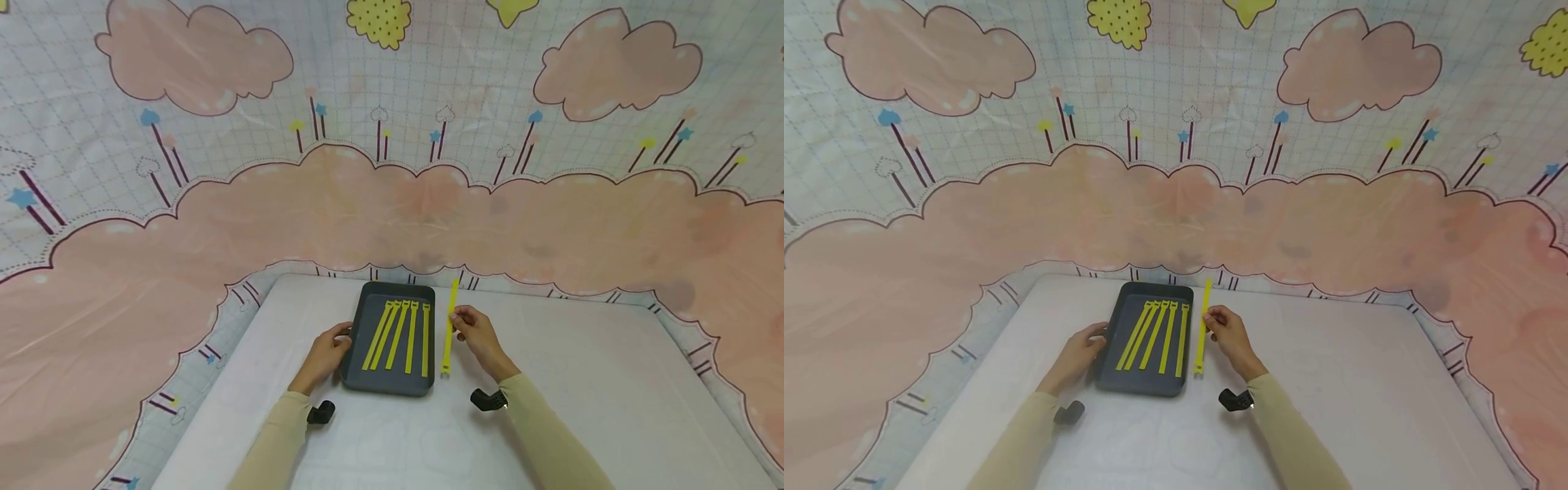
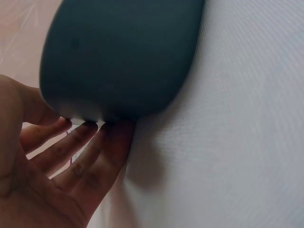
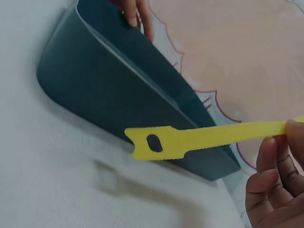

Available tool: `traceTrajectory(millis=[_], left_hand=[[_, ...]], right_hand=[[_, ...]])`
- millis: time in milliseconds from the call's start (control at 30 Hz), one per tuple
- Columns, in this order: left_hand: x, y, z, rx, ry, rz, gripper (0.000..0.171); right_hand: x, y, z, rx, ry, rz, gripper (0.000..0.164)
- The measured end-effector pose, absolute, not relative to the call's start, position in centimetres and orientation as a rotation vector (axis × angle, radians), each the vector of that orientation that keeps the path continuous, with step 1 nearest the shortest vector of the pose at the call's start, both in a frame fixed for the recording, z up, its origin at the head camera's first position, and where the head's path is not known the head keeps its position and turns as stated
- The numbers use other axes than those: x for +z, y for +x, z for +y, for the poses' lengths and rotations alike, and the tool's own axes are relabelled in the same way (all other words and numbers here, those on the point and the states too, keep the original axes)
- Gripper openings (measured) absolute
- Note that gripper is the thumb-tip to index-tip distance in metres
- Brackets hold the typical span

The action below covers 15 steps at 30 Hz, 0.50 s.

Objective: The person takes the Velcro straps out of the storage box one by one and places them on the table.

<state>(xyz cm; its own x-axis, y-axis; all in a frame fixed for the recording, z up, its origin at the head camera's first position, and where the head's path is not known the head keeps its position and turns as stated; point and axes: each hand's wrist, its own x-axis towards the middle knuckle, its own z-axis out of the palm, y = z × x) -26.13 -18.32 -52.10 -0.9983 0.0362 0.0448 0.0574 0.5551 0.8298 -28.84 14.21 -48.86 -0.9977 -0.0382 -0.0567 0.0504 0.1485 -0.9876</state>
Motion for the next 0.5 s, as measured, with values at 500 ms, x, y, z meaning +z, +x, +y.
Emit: traceTrajectory(millis=[500], left_hand=[[-51.8, -26.0, -18.2, -1.479, -0.051, -2.771, 0.042]], right_hand=[[-51.1, -30.5, 15.1, -1.817, 0.071, 2.358, 0.017]])
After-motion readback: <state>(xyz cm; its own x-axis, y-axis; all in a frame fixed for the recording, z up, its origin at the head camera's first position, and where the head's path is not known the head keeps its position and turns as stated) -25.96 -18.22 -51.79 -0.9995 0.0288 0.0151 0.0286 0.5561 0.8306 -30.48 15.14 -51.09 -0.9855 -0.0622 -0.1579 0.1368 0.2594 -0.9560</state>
